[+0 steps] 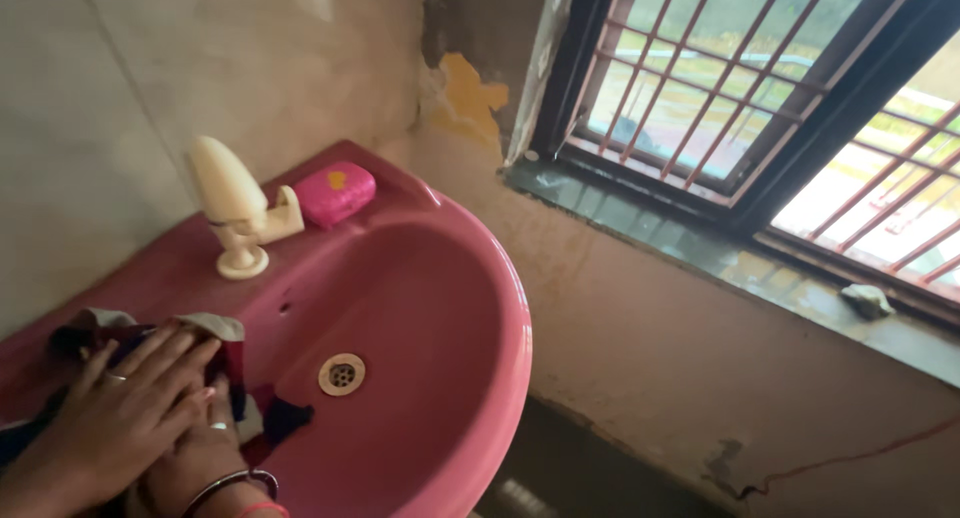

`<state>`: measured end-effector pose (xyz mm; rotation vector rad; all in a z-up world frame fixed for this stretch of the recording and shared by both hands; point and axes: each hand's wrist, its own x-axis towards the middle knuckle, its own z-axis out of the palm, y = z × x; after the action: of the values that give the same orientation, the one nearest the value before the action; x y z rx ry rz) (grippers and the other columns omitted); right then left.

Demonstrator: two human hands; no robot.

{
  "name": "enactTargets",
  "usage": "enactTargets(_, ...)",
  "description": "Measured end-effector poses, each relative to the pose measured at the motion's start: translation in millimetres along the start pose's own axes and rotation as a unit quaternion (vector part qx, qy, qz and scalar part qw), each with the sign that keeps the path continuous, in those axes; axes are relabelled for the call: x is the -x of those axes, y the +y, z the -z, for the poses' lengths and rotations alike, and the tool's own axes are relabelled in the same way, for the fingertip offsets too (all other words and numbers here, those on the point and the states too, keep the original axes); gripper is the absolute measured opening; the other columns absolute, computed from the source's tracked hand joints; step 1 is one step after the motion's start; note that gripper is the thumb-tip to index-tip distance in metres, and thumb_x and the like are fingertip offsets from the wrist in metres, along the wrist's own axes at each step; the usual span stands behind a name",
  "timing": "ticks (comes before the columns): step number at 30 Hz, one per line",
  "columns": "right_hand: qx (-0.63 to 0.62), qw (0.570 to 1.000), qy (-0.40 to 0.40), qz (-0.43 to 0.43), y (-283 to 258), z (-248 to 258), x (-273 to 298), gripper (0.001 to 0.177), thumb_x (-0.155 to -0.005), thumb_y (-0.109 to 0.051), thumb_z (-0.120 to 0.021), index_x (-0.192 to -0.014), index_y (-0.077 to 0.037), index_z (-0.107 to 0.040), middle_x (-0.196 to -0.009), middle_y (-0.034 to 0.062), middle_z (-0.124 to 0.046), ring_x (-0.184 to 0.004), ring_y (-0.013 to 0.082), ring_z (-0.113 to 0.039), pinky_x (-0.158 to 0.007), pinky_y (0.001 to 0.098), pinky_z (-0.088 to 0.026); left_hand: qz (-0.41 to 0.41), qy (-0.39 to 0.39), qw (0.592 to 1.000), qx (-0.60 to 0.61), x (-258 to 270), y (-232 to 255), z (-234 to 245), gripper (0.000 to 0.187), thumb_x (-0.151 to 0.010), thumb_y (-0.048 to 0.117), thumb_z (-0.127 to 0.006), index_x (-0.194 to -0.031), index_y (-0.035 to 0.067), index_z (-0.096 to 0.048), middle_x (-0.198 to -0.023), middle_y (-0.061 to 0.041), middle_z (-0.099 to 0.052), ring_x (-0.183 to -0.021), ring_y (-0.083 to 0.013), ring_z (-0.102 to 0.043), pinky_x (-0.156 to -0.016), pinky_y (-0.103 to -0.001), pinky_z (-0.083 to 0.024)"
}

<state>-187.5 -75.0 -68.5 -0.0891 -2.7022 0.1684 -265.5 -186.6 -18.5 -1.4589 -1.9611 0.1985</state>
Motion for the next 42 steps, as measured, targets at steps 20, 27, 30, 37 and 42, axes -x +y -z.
enactTargets(20,-0.009,0.966,-0.259,0.006,139.6,2.5,3.5,0.096,-0.076,-0.062,-0.059,-0.159,-0.020,-0.038,-0.167,0.0099,-0.033,-0.151,0.0297,-0.029,-0.117,0.0442,-0.032,-0.054,-0.049,0.987,0.145,-62.8,60.3,-54.2,0.058,-0.099,0.035,-0.036,-0.144,0.001,-0.047,-0.155,-0.012,-0.045,-0.150,-0.0221,-0.032,-0.124,-0.053,-0.024)
enactTargets(27,0.072,0.928,-0.366,0.002,222.3,29.4,-13.8,0.077,-0.091,-0.062,-0.051,-0.159,-0.033,-0.027,-0.172,-0.0044,-0.007,-0.157,0.0171,-0.005,-0.122,0.0434,-0.012,0.137,-0.539,0.816,0.158,-110.2,122.6,-62.0,0.076,-0.103,0.037,-0.045,-0.169,0.018,-0.013,-0.156,-0.015,-0.048,-0.143,-0.0304,-0.047,-0.116,-0.046,-0.041)
enactTargets(30,0.100,0.927,-0.361,-0.001,216.2,25.3,-14.7,0.072,-0.095,-0.057,-0.048,-0.160,-0.035,-0.027,-0.173,-0.0038,-0.007,-0.159,0.0183,-0.003,-0.124,0.0520,-0.009,0.301,-0.512,0.755,0.278,-117.9,141.2,-69.3,0.100,-0.099,0.048,-0.050,-0.176,0.016,0.005,-0.142,-0.018,-0.064,-0.130,-0.0359,-0.062,-0.114,-0.049,-0.047)
enactTargets(37,0.067,0.920,-0.385,-0.010,197.8,39.0,14.8,0.080,-0.095,-0.052,-0.049,-0.163,-0.028,-0.014,-0.172,0.0037,0.001,-0.156,0.0301,0.000,-0.118,0.0654,-0.006,0.313,-0.491,0.775,0.246,-104.1,167.6,-81.0,0.093,-0.092,0.050,-0.051,-0.165,0.020,0.000,-0.176,-0.007,-0.007,-0.142,-0.0328,-0.046,-0.117,-0.062,-0.034)
enactTargets(42,0.034,0.909,-0.415,-0.034,188.0,46.8,39.7,0.077,-0.094,-0.046,-0.053,-0.161,-0.026,-0.021,-0.171,0.0028,-0.004,-0.157,0.0277,-0.002,-0.118,0.0622,-0.010,0.240,-0.544,0.775,0.215,-84.7,183.3,-68.3,0.092,-0.093,0.058,-0.055,-0.160,0.023,-0.003,-0.170,-0.004,0.009,-0.158,-0.0308,0.016,-0.120,-0.061,-0.019)
